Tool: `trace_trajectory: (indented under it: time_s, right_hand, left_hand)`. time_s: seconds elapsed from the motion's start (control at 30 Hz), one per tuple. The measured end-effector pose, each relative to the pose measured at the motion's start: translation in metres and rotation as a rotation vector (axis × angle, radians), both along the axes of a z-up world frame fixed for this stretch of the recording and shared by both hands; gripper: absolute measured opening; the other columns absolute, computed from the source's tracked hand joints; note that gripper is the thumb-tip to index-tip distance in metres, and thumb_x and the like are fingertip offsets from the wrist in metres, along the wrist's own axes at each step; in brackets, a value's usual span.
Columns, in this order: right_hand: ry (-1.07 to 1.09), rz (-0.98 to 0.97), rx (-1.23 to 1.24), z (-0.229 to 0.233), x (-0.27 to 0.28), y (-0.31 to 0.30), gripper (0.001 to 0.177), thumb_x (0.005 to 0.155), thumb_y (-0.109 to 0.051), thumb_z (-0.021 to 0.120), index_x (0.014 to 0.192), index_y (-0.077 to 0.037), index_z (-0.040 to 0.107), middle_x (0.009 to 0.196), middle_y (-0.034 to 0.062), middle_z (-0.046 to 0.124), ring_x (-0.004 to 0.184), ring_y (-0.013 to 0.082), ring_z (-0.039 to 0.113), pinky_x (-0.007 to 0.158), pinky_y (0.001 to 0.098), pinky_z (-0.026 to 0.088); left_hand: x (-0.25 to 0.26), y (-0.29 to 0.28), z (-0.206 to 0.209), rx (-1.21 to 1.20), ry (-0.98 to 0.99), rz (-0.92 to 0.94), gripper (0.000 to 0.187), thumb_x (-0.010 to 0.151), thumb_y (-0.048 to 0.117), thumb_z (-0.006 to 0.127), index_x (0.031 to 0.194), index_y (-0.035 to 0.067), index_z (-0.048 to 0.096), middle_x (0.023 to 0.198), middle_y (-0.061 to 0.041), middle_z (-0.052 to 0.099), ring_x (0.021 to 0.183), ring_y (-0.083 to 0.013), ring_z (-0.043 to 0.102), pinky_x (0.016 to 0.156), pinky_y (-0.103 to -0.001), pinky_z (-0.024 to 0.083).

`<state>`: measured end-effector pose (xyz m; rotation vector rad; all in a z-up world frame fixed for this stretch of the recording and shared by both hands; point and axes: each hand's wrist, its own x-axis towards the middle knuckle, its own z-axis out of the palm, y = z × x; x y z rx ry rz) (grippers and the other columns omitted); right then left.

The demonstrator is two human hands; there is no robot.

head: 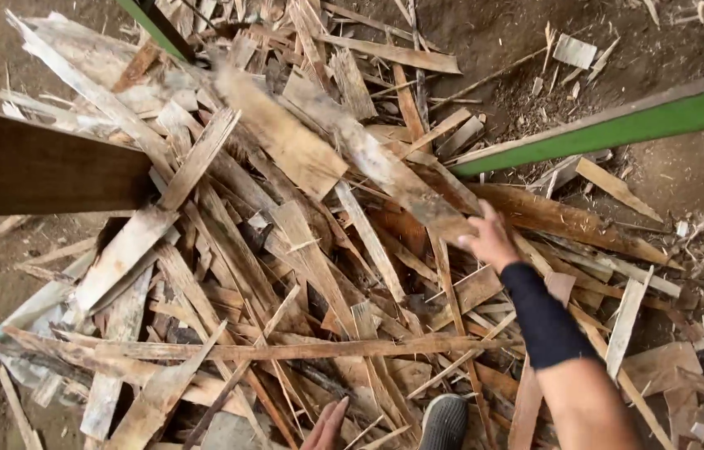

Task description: Cutting thin wooden slats using a large industrial lever cutter in a woodworking area.

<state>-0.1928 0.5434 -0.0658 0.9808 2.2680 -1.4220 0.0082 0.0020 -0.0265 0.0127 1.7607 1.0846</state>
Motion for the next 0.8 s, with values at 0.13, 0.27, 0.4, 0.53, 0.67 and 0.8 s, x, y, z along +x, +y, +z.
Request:
trace_trajectory:
  time_s: [0.13, 0.27, 0.4, 0.53, 0.67, 0.8]
  right_hand:
    - [-0.243, 0.423, 0.351, -0.053, -0.047, 0.054, 0.065, 0.076, -0.032, 0.089, 0.134, -0.008, 0.069, 0.174, 0.0158, 0.006, 0.157, 0.0373, 0.018, 0.127, 0.0519, 0.022]
    - [-0.520, 0.545, 0.265, -0.048, -0.074, 0.041, 0.082, 0.071, -0.041, 0.095, 0.140, -0.009, 0.064, 0.172, 0.0151, 0.010, 0.161, 0.0328, 0.010, 0.129, 0.0530, 0.013]
    - [-0.606, 0.636, 0.424, -0.028, -0.076, 0.021, 0.074, 0.075, -0.044, 0.092, 0.138, -0.014, 0.068, 0.171, 0.0185, 0.011, 0.158, 0.0368, 0.014, 0.126, 0.0568, 0.010]
    - [-0.535, 0.691, 0.355, -0.021, -0.046, 0.003, 0.067, 0.068, -0.047, 0.092, 0.111, 0.000, 0.074, 0.137, 0.0194, 0.063, 0.125, 0.0339, 0.061, 0.109, 0.0483, 0.047]
    - [-0.520, 0.680, 0.369, 0.022, -0.021, -0.028, 0.059, 0.073, -0.049, 0.091, 0.080, 0.004, 0.066, 0.099, 0.0180, 0.066, 0.093, 0.0336, 0.066, 0.088, 0.0486, 0.052]
    - [-0.228, 0.694, 0.376, 0.074, 0.025, -0.079, 0.043, 0.068, -0.042, 0.089, 0.076, -0.006, 0.067, 0.082, 0.0080, 0.058, 0.084, 0.0273, 0.060, 0.084, 0.0453, 0.049]
  left_hand:
    - [0.019, -0.013, -0.056, 0.019, -0.248, 0.311, 0.055, 0.106, 0.039, 0.038, 0.156, 0.018, 0.050, 0.161, -0.008, 0.049, 0.151, -0.0217, 0.045, 0.124, -0.035, 0.037]
    - [0.043, -0.049, -0.119, 0.130, 0.063, -0.119, 0.060, 0.105, 0.043, 0.051, 0.158, 0.017, 0.039, 0.163, -0.010, 0.044, 0.152, -0.0245, 0.043, 0.126, -0.040, 0.036]
    - [-0.024, -0.001, 0.021, -0.267, 0.077, -0.338, 0.066, 0.100, 0.056, 0.055, 0.157, 0.027, 0.039, 0.158, -0.001, 0.048, 0.151, -0.0185, 0.043, 0.128, -0.037, 0.034]
    - [-0.080, 0.039, 0.136, -0.034, -0.044, -0.275, 0.081, 0.098, 0.048, 0.069, 0.161, 0.017, 0.028, 0.163, -0.016, 0.036, 0.150, -0.0349, 0.036, 0.120, -0.051, 0.029]
    - [-0.101, 0.066, 0.186, -0.080, -0.036, -0.246, 0.077, 0.096, 0.046, 0.069, 0.161, 0.020, 0.038, 0.154, -0.015, 0.049, 0.145, -0.0341, 0.045, 0.118, -0.049, 0.041]
    - [-0.105, 0.084, 0.230, -0.109, 0.019, -0.168, 0.069, 0.093, 0.039, 0.072, 0.151, 0.015, 0.045, 0.144, -0.016, 0.061, 0.137, -0.0327, 0.057, 0.113, -0.044, 0.047]
